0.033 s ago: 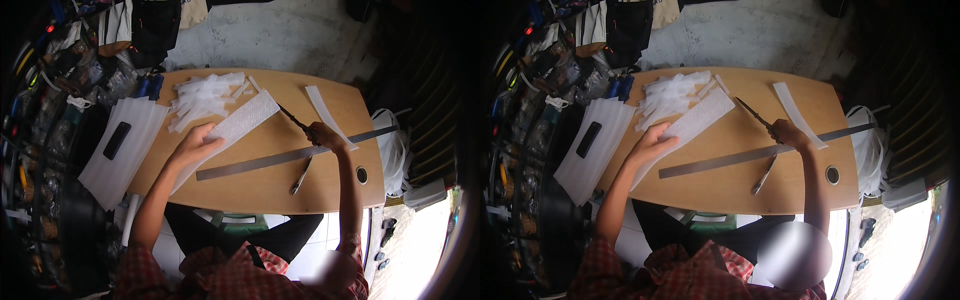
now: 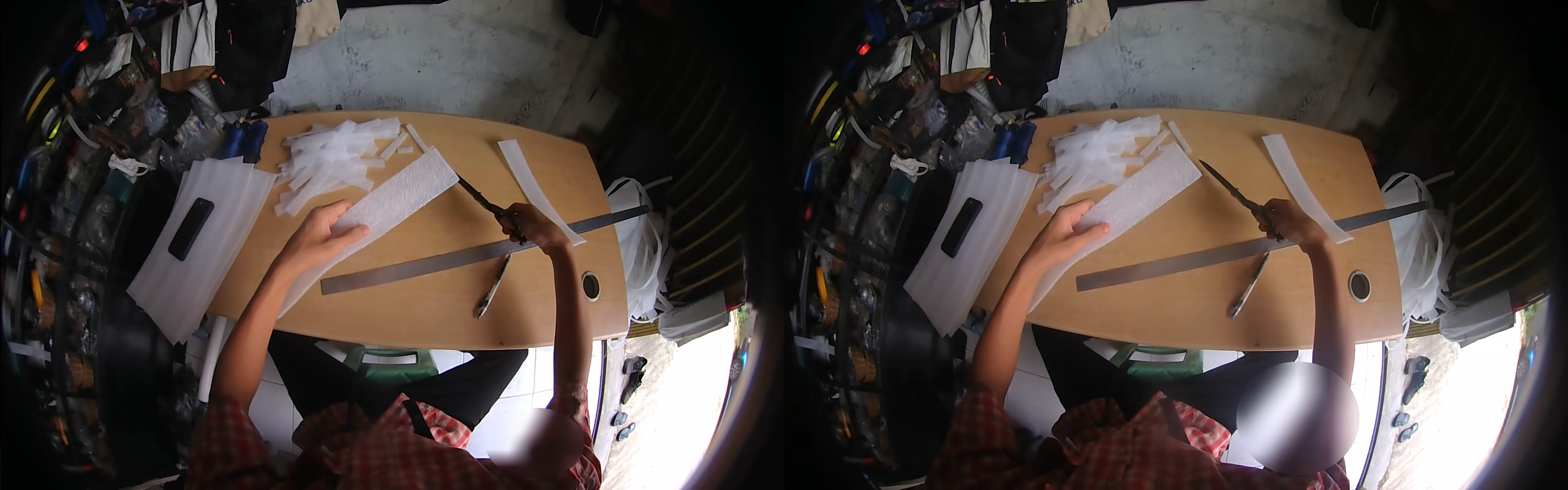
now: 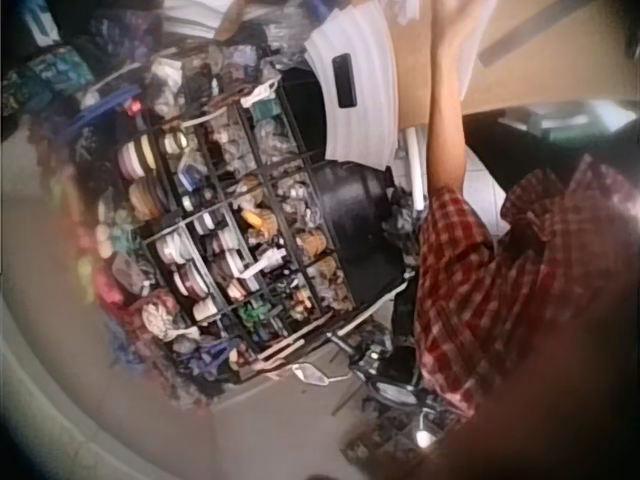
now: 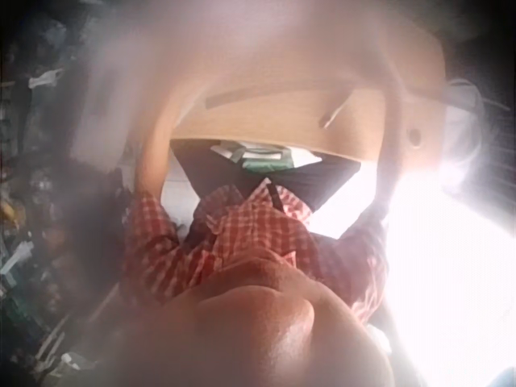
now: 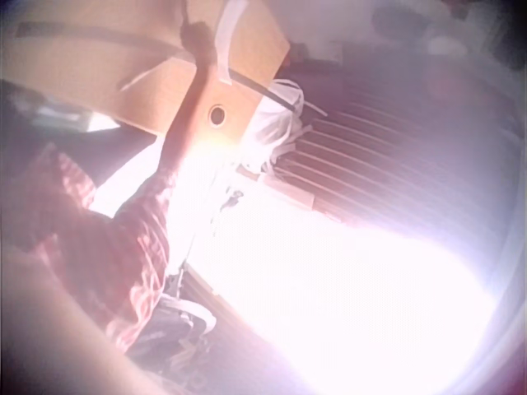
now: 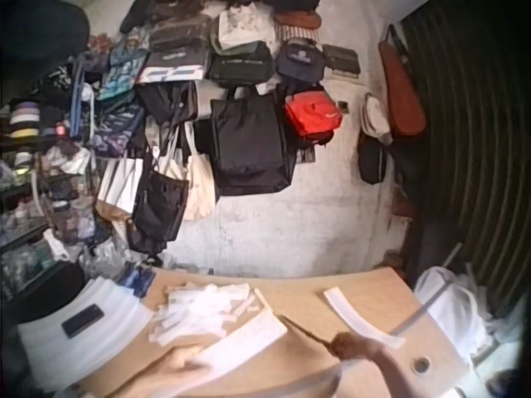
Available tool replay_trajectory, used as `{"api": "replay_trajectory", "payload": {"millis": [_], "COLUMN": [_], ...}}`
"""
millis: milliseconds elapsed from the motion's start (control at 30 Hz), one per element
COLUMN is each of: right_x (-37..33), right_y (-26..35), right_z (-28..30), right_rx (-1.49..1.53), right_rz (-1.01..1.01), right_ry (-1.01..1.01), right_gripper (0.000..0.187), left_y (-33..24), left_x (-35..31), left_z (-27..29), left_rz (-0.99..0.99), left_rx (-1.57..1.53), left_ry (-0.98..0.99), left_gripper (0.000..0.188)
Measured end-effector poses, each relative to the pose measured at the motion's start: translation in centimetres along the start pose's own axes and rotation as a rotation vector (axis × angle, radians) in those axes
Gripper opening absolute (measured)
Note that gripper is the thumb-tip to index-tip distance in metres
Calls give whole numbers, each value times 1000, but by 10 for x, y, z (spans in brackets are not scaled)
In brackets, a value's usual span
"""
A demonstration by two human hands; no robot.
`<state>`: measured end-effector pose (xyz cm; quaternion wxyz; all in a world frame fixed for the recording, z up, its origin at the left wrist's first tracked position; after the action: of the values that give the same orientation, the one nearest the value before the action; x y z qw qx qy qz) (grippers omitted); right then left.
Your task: The person measures and cuts white foam strips into smaller pieces using a metal ruler, a pen, and scissors. The person repeatedly marks the foam along the ruler and cuts along the marked lines, accumulating cut pieces on the table.
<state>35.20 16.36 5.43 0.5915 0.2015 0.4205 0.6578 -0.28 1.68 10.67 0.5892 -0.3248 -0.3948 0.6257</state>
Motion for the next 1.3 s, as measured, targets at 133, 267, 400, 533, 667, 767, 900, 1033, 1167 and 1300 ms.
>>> {"api": "replay_trajectory", "payload": {"millis": [133,267,400,533,667,767,900,1033,1167,1300], "right_x": [-49,-128,-199,-240,-255,-257,-251,-248,-247,-248], "right_y": [-15,-1,-7,-8,-8,2,1,5,-3,-4], "right_z": [-13,-55,-107,-152,-163,-171,-176,-176,-179,-178], "right_rx": [595,711,924,793,575,576,586,616,652,651], "right_rz": [175,254,34,-68,80,133,193,143,154,155], "right_ry": [54,13,106,35,103,160,167,178,179,165], "right_gripper": [20,55,93,106,109,107,89,65,62,66], "left_y": [-12,-26,-36,-32,-34,-26,-17,-25,-24,-17], "left_x": [-8,-23,-32,-29,-34,-37,-38,-41,-41,-39], "left_z": [10,17,25,27,19,8,-3,-5,-8,-11], "left_rz": [-91,93,83,-32,5,-24,15,6,16,29], "left_rx": [-40,-361,-421,-252,-222,-144,-127,-204,-212,-176], "left_ry": [7,66,74,21,30,120,207,212,236,267], "left_gripper": [36,44,40,35,32,35,35,33,32,32]}}
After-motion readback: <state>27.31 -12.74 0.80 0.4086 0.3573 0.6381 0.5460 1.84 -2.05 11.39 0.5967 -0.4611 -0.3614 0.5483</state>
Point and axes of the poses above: each hand's wrist, its own x-axis towards the middle knuckle, its own z-axis out of the back of the hand, y = z × x, the point moved 5 cm from there along x, towards the middle knuckle, and after that the axes turned 14 degrees about -y, right-handed, at the moved point
